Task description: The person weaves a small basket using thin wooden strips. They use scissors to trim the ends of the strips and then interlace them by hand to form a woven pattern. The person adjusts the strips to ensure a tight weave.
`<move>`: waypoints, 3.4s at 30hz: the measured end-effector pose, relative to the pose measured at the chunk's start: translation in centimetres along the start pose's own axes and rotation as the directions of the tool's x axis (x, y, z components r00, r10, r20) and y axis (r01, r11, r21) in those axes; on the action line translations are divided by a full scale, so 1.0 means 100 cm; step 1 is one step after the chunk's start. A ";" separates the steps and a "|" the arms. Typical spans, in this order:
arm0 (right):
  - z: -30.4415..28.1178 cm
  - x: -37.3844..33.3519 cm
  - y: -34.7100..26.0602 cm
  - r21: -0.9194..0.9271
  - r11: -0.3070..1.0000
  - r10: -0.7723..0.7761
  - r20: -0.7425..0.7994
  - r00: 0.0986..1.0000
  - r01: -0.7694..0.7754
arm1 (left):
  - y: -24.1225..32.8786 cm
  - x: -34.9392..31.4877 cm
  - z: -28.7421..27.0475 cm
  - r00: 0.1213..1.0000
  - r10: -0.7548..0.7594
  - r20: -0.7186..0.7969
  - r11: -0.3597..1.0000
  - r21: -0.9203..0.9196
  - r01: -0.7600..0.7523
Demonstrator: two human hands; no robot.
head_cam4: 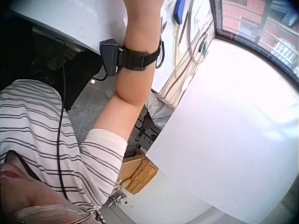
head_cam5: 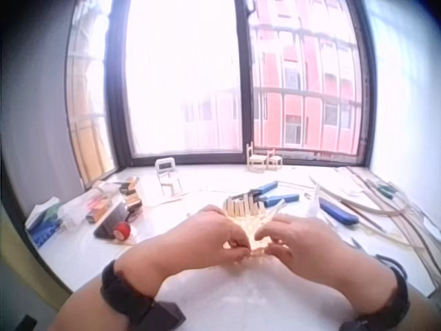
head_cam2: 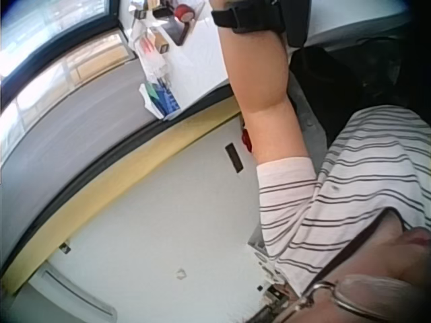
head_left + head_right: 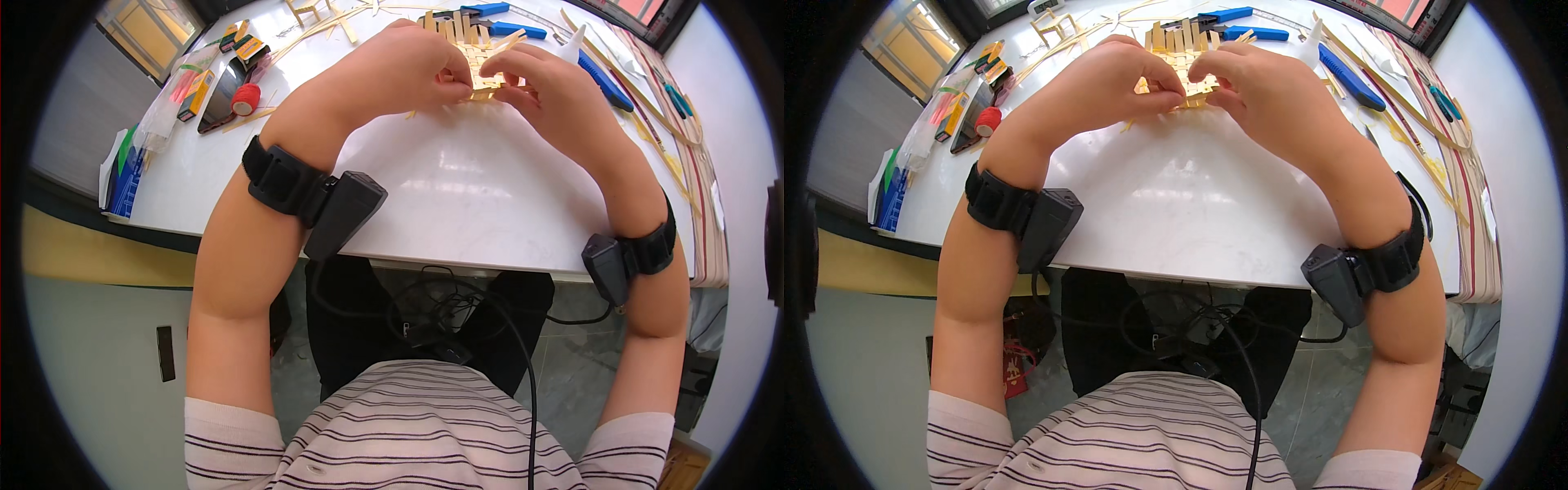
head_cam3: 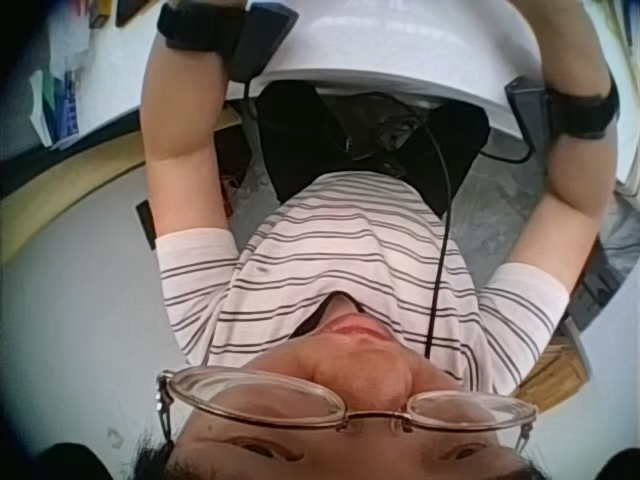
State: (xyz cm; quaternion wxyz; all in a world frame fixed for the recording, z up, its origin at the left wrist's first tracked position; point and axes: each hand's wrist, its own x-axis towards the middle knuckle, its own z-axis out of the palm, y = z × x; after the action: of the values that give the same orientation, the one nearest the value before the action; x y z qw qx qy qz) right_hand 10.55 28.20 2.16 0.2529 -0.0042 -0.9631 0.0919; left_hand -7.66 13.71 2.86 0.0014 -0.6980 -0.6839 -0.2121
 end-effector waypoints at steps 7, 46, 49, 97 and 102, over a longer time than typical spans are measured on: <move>-0.002 0.000 0.000 -0.034 0.999 -0.032 0.056 0.998 0.034 | 0.001 0.001 -0.002 0.998 -0.043 0.054 0.999 -0.003 0.044; -0.004 0.002 -0.011 -0.115 0.993 -0.034 0.058 0.998 0.040 | -0.004 0.001 0.001 0.998 0.037 0.047 0.999 -0.019 -0.036; -0.002 0.002 -0.006 -0.020 1.000 0.004 0.057 0.998 -0.003 | -0.003 0.001 0.000 0.999 0.037 0.040 0.999 0.000 -0.037; -0.008 0.007 -0.003 -0.294 0.950 -0.092 0.048 0.995 0.102 | -0.001 0.002 0.004 1.000 0.022 0.004 1.000 0.001 -0.022; -0.008 0.008 -0.002 -0.308 0.944 -0.108 0.044 0.993 0.117 | 0.000 0.003 0.004 1.000 0.014 -0.007 1.000 -0.020 -0.014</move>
State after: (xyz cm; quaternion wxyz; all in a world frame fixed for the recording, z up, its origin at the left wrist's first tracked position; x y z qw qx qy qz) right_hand 10.21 28.15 3.30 0.2412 0.0124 -0.9675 -0.0748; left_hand -7.58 14.10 2.55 -0.0018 -0.7021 -0.6767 -0.2214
